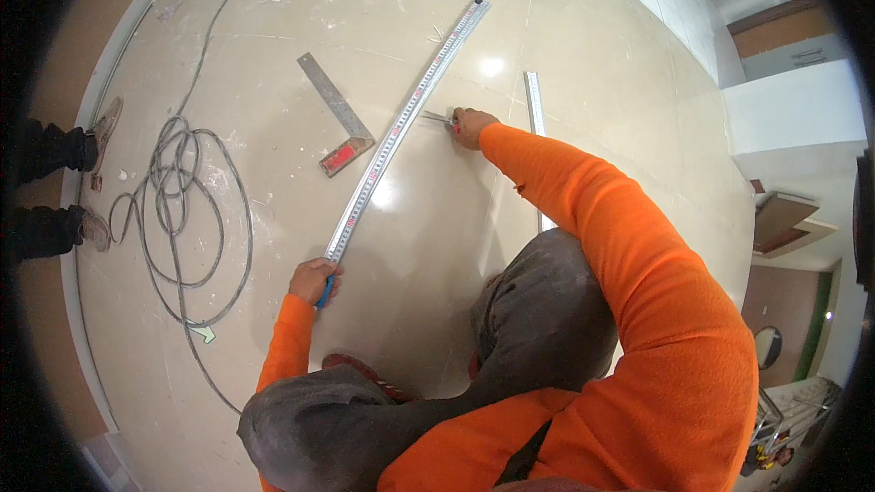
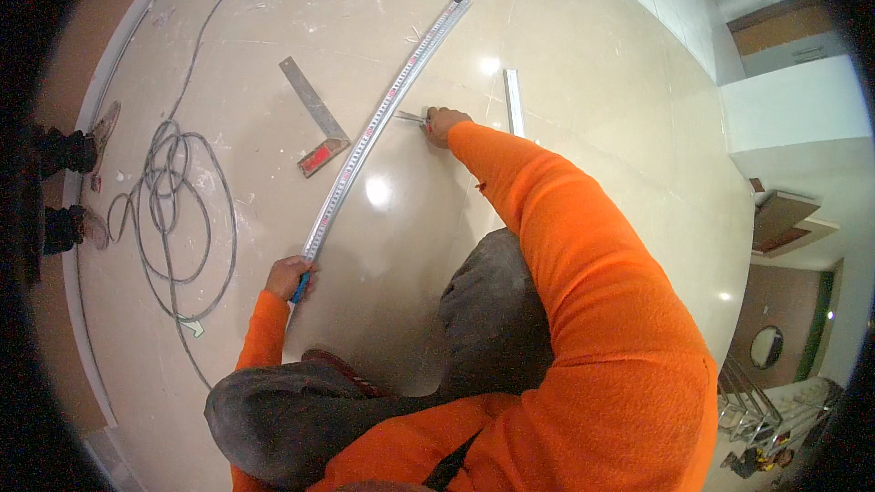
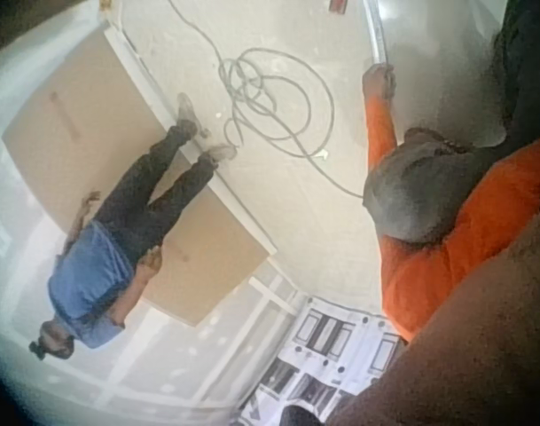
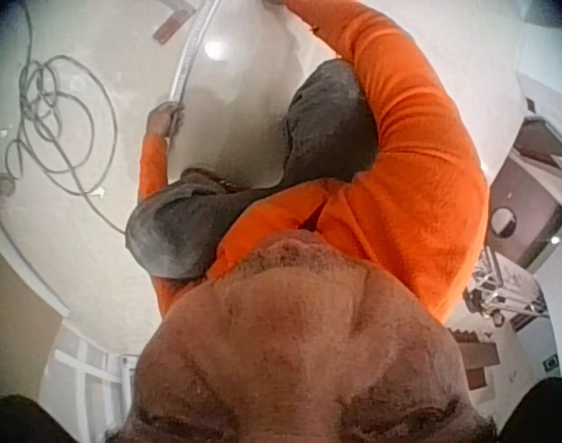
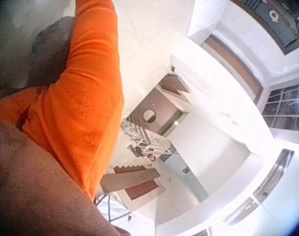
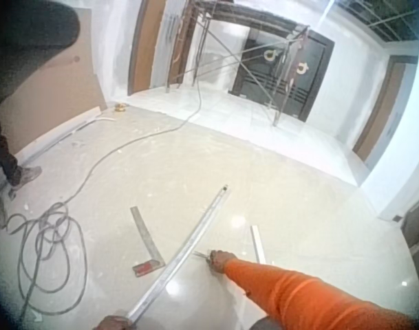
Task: The person measures a metal strip with a ruler, marks it with a pen, and then cuts it using metal shears.
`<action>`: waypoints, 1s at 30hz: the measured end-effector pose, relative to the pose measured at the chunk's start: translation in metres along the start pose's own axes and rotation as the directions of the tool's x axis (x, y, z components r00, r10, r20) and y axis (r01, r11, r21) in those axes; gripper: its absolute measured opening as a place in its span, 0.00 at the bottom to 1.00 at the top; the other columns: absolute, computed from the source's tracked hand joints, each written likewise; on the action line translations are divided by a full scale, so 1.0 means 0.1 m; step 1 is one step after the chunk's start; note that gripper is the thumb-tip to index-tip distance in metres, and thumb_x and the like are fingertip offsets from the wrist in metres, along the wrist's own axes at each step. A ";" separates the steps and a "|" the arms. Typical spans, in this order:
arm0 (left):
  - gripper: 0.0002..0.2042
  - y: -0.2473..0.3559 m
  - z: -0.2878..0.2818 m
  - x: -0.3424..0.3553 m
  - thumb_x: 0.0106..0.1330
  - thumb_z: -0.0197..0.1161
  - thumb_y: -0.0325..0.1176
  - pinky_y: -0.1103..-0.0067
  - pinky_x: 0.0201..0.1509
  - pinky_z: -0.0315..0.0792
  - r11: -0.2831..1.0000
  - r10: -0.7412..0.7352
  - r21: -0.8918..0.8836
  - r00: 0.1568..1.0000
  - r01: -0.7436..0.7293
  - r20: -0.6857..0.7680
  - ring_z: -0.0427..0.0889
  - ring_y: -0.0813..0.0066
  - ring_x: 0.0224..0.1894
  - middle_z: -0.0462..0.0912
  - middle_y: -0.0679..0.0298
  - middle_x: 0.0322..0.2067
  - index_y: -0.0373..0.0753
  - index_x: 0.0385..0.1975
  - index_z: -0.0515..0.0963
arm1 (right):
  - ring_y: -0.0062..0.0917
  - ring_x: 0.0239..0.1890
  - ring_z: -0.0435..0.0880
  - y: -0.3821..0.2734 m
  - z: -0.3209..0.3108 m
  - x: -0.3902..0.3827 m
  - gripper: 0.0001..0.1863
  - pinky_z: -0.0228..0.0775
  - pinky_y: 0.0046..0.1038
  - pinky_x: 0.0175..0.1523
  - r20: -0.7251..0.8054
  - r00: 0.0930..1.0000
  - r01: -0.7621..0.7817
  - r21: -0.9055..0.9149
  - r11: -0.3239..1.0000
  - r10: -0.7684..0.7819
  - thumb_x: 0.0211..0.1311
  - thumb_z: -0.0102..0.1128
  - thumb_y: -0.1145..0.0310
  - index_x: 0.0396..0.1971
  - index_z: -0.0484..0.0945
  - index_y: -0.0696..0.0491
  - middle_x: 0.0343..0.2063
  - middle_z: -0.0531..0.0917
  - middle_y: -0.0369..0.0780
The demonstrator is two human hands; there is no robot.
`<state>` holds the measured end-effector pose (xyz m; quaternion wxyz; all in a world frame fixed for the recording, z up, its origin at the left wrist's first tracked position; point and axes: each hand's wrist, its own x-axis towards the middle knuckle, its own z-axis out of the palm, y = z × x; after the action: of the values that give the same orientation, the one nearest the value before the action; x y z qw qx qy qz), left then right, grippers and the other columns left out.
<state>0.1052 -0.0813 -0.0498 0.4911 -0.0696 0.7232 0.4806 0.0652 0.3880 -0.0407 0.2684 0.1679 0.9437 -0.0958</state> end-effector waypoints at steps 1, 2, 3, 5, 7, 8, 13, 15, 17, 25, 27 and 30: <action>0.12 0.00 0.01 0.01 0.69 0.55 0.35 0.74 0.18 0.67 0.999 -0.036 -0.017 0.999 0.036 0.008 0.75 0.73 0.18 0.78 0.61 0.20 0.33 0.32 0.81 | 0.46 0.53 0.80 0.00 0.00 0.00 0.23 0.73 0.45 0.58 -0.009 1.000 0.004 0.001 1.000 -0.004 0.67 0.49 0.54 0.55 0.71 0.53 0.52 0.79 0.50; 0.12 0.00 0.01 0.03 0.69 0.55 0.35 0.74 0.18 0.67 0.999 -0.035 -0.018 0.999 0.035 0.007 0.75 0.73 0.18 0.78 0.61 0.20 0.33 0.32 0.81 | 0.46 0.52 0.80 0.01 0.00 0.00 0.23 0.73 0.45 0.58 -0.012 1.000 0.019 0.003 1.000 -0.019 0.67 0.49 0.54 0.55 0.71 0.53 0.52 0.79 0.50; 0.12 0.00 0.02 0.04 0.70 0.55 0.35 0.74 0.18 0.67 0.999 -0.044 -0.026 0.999 0.045 0.014 0.75 0.73 0.18 0.78 0.62 0.20 0.33 0.33 0.81 | 0.46 0.52 0.81 0.01 0.00 0.01 0.23 0.73 0.45 0.58 -0.002 1.000 0.015 -0.007 1.000 -0.015 0.67 0.49 0.54 0.55 0.72 0.52 0.51 0.79 0.50; 0.12 0.00 0.03 0.05 0.70 0.55 0.35 0.75 0.18 0.66 0.998 -0.054 -0.035 0.998 0.054 0.021 0.75 0.74 0.18 0.78 0.62 0.20 0.33 0.33 0.81 | 0.46 0.52 0.81 0.02 0.00 0.01 0.23 0.73 0.45 0.58 -0.017 0.999 0.035 0.005 0.999 -0.035 0.67 0.49 0.54 0.55 0.72 0.53 0.51 0.79 0.50; 0.11 0.00 0.04 0.06 0.70 0.55 0.34 0.75 0.17 0.66 0.995 -0.080 -0.055 0.997 0.079 -0.006 0.75 0.73 0.17 0.78 0.62 0.19 0.33 0.33 0.81 | 0.47 0.52 0.81 0.02 0.00 0.00 0.23 0.73 0.45 0.58 -0.017 0.999 0.036 0.005 0.999 -0.035 0.66 0.49 0.54 0.55 0.71 0.53 0.51 0.79 0.50; 0.11 0.00 0.04 0.05 0.70 0.55 0.34 0.75 0.17 0.66 0.995 -0.080 -0.055 0.997 0.080 -0.006 0.75 0.73 0.17 0.78 0.62 0.19 0.33 0.33 0.81 | 0.46 0.52 0.81 0.03 0.00 -0.01 0.23 0.73 0.45 0.58 -0.025 0.999 0.037 0.001 0.999 -0.037 0.66 0.49 0.54 0.55 0.71 0.53 0.51 0.79 0.50; 0.11 0.04 0.04 0.04 0.70 0.54 0.34 0.75 0.17 0.66 0.999 -0.042 0.002 0.999 0.042 0.010 0.74 0.73 0.16 0.77 0.61 0.18 0.33 0.34 0.81 | 0.46 0.53 0.80 0.03 0.01 -0.01 0.23 0.73 0.45 0.57 -0.030 0.999 0.027 -0.006 1.000 -0.027 0.67 0.48 0.55 0.56 0.71 0.53 0.51 0.79 0.50; 0.12 0.07 0.04 0.05 0.70 0.54 0.34 0.75 0.16 0.66 0.998 -0.060 0.004 0.998 0.060 0.012 0.74 0.73 0.16 0.77 0.61 0.18 0.32 0.34 0.81 | 0.45 0.53 0.80 0.01 0.01 -0.01 0.23 0.73 0.45 0.57 -0.009 1.000 0.015 -0.032 0.999 -0.015 0.68 0.48 0.55 0.56 0.71 0.53 0.51 0.79 0.49; 0.12 0.09 0.05 0.05 0.70 0.54 0.34 0.74 0.16 0.66 0.997 -0.074 0.006 0.997 0.074 0.015 0.74 0.73 0.16 0.77 0.61 0.18 0.32 0.34 0.81 | 0.45 0.53 0.80 0.01 -0.01 -0.02 0.23 0.73 0.45 0.57 -0.009 0.999 0.041 -0.027 0.999 -0.041 0.68 0.47 0.55 0.56 0.71 0.53 0.51 0.79 0.49; 0.11 -0.02 -0.02 0.10 0.67 0.58 0.36 0.74 0.16 0.66 0.998 -0.059 -0.020 0.998 0.059 0.004 0.75 0.71 0.16 0.78 0.61 0.18 0.34 0.31 0.81 | 0.40 0.55 0.77 -0.16 -0.17 -0.21 0.22 0.68 0.42 0.60 -0.145 0.909 0.352 -0.232 0.907 -0.390 0.61 0.58 0.61 0.55 0.72 0.51 0.53 0.77 0.45; 0.12 -0.06 -0.04 0.17 0.65 0.61 0.38 0.73 0.16 0.67 0.981 -0.122 0.155 0.992 0.118 0.018 0.76 0.71 0.15 0.78 0.62 0.17 0.36 0.27 0.81 | 0.38 0.55 0.75 -0.45 -0.17 -0.18 0.23 0.65 0.42 0.63 -0.176 0.731 0.565 -0.385 0.730 -0.659 0.58 0.62 0.64 0.54 0.72 0.49 0.52 0.77 0.42; 0.13 -0.13 -0.05 0.21 0.61 0.63 0.41 0.70 0.19 0.69 0.978 -0.082 0.195 0.997 0.079 0.007 0.75 0.70 0.15 0.77 0.63 0.15 0.37 0.23 0.80 | 0.37 0.57 0.74 -1.04 -0.05 -0.16 0.21 0.62 0.43 0.64 -0.094 0.437 0.796 -0.423 0.433 -0.895 0.58 0.62 0.65 0.52 0.73 0.48 0.51 0.77 0.40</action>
<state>0.0988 -0.0846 -0.0738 0.5199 -0.0469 0.7596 0.3879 0.0374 0.2888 -0.0190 0.0561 -0.3675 0.9275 -0.0391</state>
